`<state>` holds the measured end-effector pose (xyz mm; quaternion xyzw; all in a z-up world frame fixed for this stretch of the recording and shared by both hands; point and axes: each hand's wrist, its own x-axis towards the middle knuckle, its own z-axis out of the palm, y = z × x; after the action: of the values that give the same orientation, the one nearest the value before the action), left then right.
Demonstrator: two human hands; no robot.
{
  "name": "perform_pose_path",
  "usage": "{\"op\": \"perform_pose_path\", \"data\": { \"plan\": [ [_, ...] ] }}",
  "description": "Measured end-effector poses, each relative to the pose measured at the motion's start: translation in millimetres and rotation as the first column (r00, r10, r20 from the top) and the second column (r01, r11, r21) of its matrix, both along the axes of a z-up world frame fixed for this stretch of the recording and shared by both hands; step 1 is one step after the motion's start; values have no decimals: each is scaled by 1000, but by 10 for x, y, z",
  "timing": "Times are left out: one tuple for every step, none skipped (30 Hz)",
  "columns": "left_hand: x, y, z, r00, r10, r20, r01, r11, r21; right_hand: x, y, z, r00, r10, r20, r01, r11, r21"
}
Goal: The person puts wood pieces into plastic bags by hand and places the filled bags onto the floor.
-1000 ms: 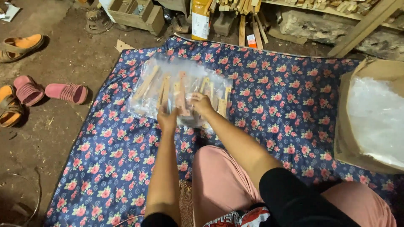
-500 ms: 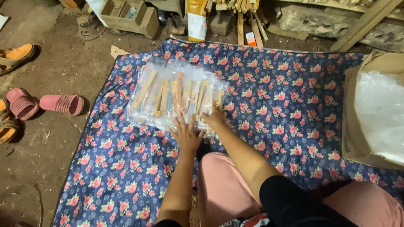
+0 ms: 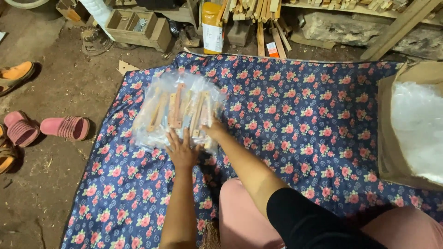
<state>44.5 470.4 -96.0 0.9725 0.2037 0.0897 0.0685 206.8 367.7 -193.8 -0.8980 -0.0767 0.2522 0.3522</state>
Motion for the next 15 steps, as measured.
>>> {"op": "perform_pose_path", "data": {
  "plan": [
    [3, 43, 71, 999, 17, -31, -18, 1000, -17, 49, 77, -91, 1000, 21, -14, -20, 1000, 21],
    [4, 85, 140, 998, 34, -62, -37, 999, -34, 98, 152, -184, 999, 42, -27, -41, 998, 42],
    [35, 130, 130, 997, 38, -67, -41, 998, -37, 53, 124, 19, 998, 46, -33, -44, 998, 39],
    [63, 173, 117, 996, 52, -74, -55, 998, -33, 8, 93, 221, 998, 52, -48, -50, 997, 50],
    [93, 225, 112, 995, 63, -81, -65, 997, -27, -37, 70, 429, 997, 56, -62, -52, 997, 64],
    [83, 236, 97, 994, 64, -86, -66, 997, -29, -57, 74, 399, 996, 56, -67, -52, 997, 62],
    [95, 239, 87, 994, 74, -81, -76, 997, -28, -54, 70, 380, 997, 44, -69, -39, 997, 66],
    [108, 240, 80, 994, 84, -76, -86, 996, -26, -50, 64, 364, 997, 31, -71, -26, 997, 70],
    [97, 208, 55, 994, 84, -73, -86, 996, -27, -109, 55, 426, 997, 30, -69, -26, 997, 69],
    [88, 174, 31, 993, 93, -78, -96, 995, -25, -168, 44, 488, 997, -45, -66, 50, 995, 82],
    [63, 126, 1, 991, 105, -83, -107, 994, -24, -239, 22, 544, 991, -119, -65, 124, 988, 93],
    [65, 87, -16, 991, 106, -82, -108, 994, -27, -271, -33, 649, 991, -118, -63, 123, 988, 91],
    [22, 53, -43, 994, 103, -28, -105, 992, -71, -347, -81, 736, 987, -149, -66, 153, 985, 76],
    [-22, 21, -72, 994, 103, 27, -99, 988, -115, -424, -127, 822, 981, -179, -68, 183, 981, 61],
    [-45, -44, -129, 994, 108, 21, -105, 988, -116, -456, -148, 811, 982, -174, -74, 179, 982, 59]
  ]
}}
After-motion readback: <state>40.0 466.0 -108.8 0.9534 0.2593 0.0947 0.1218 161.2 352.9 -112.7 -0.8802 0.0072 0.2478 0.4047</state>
